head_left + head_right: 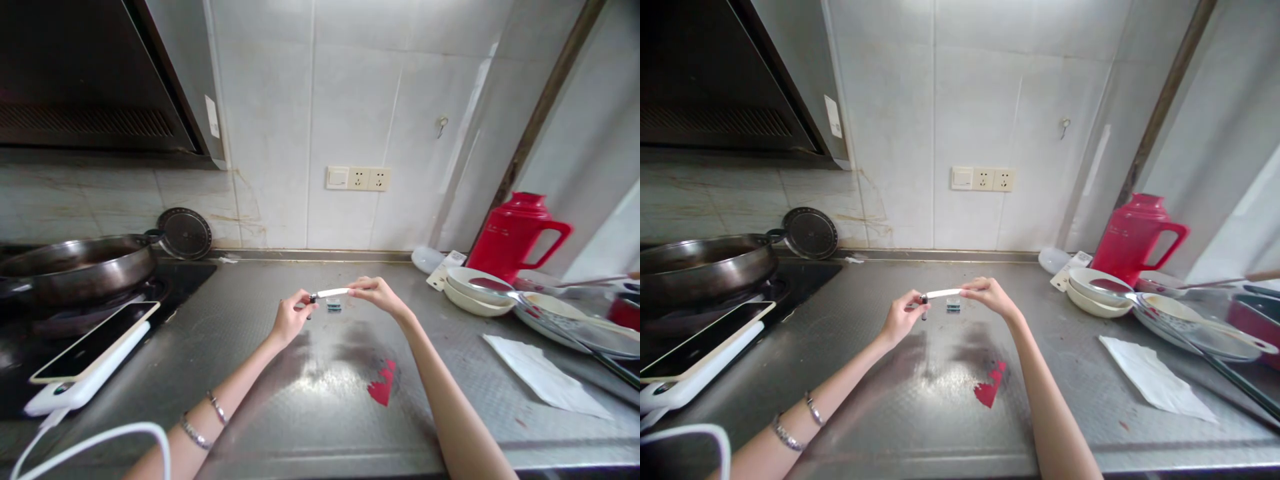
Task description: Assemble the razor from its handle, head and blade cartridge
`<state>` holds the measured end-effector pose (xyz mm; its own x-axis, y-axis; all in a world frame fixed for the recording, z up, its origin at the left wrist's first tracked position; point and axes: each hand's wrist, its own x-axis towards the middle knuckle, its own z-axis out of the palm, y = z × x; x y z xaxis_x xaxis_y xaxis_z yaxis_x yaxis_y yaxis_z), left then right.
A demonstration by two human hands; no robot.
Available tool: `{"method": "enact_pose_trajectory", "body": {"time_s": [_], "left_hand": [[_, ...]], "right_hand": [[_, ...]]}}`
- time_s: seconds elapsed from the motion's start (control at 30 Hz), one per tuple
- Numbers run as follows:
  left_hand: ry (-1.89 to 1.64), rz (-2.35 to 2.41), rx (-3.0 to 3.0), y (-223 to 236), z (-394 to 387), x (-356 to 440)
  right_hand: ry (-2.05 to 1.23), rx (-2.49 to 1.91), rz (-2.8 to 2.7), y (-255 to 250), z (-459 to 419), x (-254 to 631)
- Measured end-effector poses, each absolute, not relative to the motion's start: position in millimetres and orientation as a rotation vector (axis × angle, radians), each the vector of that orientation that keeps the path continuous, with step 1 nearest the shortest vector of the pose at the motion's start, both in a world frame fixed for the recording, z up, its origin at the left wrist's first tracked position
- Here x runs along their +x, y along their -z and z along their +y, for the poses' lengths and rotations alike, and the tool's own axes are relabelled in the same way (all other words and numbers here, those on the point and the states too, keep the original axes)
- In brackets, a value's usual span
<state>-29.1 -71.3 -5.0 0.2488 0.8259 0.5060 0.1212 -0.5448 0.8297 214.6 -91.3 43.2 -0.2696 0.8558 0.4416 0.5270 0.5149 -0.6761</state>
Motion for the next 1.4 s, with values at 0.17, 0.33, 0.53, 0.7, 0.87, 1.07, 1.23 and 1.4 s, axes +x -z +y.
{"method": "enact_pose_trajectory", "body": {"time_s": [0.17,0.33,0.53,0.7,0.87,1.07,1.23,1.4], "left_hand": [[-1.341,0.889,1.852,5,-72,-29],[-1.350,0.921,1.866,6,-70,-29],[-1.410,0.953,1.785,10,-69,-28],[-1.428,0.895,1.603,14,-71,-23],[-1.434,0.946,1.536,20,-70,-22],[-1.447,0.967,1.452,18,-75,-19],[-1.459,0.940,1.423,22,-76,-14],[-1.477,0.935,1.490,23,-75,-14]], "right_hand": [[-0.510,-1.150,-1.910,-41,-90,215],[-0.535,-1.159,-1.939,-38,-88,218],[-0.531,-1.198,-1.793,-31,-83,226],[-0.627,-1.148,-1.638,-25,-74,208],[-1.025,-1.073,-1.231,-26,-88,174],[-1.358,-0.916,-0.919,-28,-137,137],[-1.450,-0.916,-0.830,-21,-164,117],[-1.494,-0.894,-0.770,-11,-180,102]]}}
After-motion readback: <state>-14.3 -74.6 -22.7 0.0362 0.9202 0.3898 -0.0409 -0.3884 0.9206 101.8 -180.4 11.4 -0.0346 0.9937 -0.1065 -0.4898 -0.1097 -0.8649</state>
